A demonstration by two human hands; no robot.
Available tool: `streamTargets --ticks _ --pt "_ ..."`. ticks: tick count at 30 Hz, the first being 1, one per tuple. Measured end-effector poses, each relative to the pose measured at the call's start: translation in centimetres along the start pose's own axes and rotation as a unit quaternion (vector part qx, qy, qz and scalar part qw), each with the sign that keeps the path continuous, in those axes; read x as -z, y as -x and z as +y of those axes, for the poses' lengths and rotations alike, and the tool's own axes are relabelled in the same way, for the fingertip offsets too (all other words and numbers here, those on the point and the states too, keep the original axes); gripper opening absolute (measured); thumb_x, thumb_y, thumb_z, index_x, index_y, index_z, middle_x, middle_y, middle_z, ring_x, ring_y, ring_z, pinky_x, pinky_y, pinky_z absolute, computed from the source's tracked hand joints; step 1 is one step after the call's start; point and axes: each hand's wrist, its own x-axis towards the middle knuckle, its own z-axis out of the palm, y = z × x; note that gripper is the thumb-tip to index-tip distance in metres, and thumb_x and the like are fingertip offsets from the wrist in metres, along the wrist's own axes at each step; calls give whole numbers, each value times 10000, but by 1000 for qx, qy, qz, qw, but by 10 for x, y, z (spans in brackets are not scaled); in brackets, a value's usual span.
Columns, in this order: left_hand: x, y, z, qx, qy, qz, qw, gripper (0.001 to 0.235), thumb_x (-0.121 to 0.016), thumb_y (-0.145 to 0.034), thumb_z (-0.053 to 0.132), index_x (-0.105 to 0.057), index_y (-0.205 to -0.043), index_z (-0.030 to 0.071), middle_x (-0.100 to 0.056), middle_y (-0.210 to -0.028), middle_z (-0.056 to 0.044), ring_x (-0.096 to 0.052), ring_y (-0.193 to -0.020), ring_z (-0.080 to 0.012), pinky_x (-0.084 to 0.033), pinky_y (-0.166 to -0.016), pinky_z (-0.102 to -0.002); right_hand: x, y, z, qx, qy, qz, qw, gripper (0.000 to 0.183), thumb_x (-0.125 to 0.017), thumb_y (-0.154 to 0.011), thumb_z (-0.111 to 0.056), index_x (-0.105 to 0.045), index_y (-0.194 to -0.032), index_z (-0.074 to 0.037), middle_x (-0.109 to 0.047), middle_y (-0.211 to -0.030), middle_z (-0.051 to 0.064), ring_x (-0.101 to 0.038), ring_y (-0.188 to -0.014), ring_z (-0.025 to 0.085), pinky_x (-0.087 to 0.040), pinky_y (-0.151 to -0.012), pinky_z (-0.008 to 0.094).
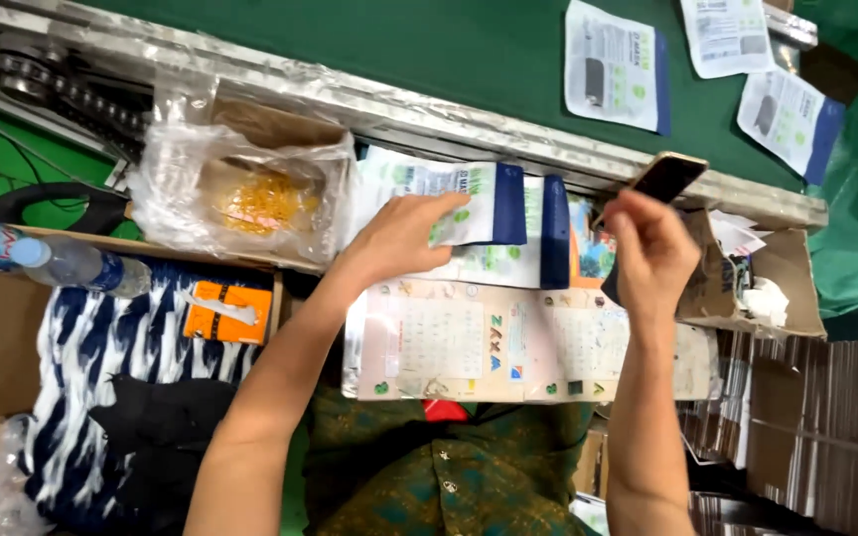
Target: The recorder is placing black face masks into individual plastic packaging sleeves.
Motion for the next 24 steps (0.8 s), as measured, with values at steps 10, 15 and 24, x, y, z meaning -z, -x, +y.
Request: streamTargets --ticks 10,15,24 --pt "-113 6 -8 -23 -318 55 946 365 -647 -719 -22 -577 -1072 43 -579 -961 -187 -594 -952 -389 -529 -731 -482 122 144 79 -53 130 11 990 201 -700 -962 -31 -722 -1155 19 -767 -1007 75 -725 -900 109 -561 -788 240" --pt "-90 0 19 -14 -313 43 949 473 -679 -672 -2 -566 -1123 82 -570 -1030 -155 -561 -1036 -376 -516 -791 -499 111 173 178 -162 -20 64 985 262 -708 -925 -50 -728 -1178 12 -755 -952 41 -688 -832 77 -546 -751 219" --pt "-101 7 70 -20 -224 155 962 759 -881 -592 200 -594 -1273 23 -536 -1324 -253 -508 -1200 -436 -466 -943 -494 47 164 124 -220 -9 -24 975 217 -832 -830 -98 -633 -813 -12 -519 -644 -26 -427 -600 54 -351 -524 236"
